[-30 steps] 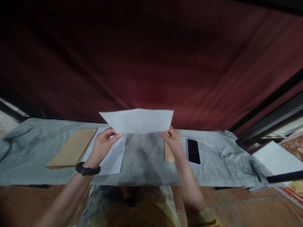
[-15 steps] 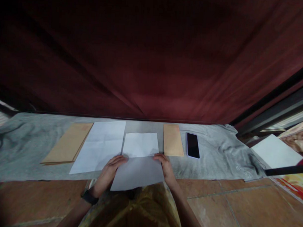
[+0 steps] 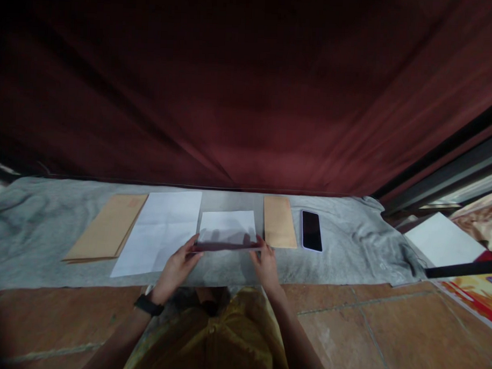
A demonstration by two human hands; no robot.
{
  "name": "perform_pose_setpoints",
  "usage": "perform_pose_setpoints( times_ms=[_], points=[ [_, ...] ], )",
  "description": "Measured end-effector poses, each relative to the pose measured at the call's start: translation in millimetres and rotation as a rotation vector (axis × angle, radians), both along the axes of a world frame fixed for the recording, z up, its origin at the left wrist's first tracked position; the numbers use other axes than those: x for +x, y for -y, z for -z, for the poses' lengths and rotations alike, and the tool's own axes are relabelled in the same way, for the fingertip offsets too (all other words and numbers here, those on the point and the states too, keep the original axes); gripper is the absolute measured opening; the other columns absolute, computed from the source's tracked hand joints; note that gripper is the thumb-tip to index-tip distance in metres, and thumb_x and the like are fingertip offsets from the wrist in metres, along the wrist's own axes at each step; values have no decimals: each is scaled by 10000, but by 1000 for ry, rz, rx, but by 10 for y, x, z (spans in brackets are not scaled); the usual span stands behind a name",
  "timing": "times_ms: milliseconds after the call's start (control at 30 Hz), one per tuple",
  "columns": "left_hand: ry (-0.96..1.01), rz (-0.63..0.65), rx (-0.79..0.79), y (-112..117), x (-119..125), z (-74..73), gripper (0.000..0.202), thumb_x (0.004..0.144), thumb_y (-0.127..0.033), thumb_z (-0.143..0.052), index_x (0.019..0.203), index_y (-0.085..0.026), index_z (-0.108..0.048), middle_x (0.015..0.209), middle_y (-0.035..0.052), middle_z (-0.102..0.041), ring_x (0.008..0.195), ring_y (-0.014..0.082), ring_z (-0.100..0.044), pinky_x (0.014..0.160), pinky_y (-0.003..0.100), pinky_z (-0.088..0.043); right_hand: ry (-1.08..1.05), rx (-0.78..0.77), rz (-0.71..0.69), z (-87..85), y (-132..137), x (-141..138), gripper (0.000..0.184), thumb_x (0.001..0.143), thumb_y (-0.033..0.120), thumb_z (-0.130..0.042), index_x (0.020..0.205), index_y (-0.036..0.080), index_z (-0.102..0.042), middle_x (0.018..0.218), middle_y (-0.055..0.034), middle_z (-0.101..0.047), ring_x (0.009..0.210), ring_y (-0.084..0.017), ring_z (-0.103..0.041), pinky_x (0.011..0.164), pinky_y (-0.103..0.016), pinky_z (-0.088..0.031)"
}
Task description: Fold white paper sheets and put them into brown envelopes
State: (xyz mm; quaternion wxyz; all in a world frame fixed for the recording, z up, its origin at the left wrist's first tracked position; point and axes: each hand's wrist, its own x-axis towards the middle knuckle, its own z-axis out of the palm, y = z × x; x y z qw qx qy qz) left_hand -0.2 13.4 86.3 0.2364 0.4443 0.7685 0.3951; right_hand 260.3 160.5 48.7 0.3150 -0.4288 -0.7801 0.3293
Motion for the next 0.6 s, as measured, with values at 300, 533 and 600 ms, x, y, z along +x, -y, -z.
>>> perform_pose_setpoints(
  times_ms=[300,533,600],
  points=[
    [-175,-146,-152,-275,47,-65,691,917,-391,-555,1526,-163,-322,885,40,-743,825,235,-717,718,298,-496,109,-11,151,-96,-35,-215,592,965,445,-478,1493,189,-403,1038,-116,-722,915,-262,-687,857,-373,-507],
    [-275,-197,-210,-363,82,-75,670,908,-359,-572,1516,-190,-347,918,46,-730,802,229,-707,694,293,-485,127,84,206,-55,-53,-327,605,972,412,-476,1523,196,-357,1122,-142,-708,907,-259,-695,829,-347,-510],
    [-281,-202,-220,-387,94,-83,672,906,-346,-570,1521,-196,-343,916,46,-723,793,229,-704,683,292,-481,109,90,209,-58,-57,-352,580,973,401,-481,1513,216,-373,1216,-155,-678,954,-263,-688,845,-348,-506]
  ],
)
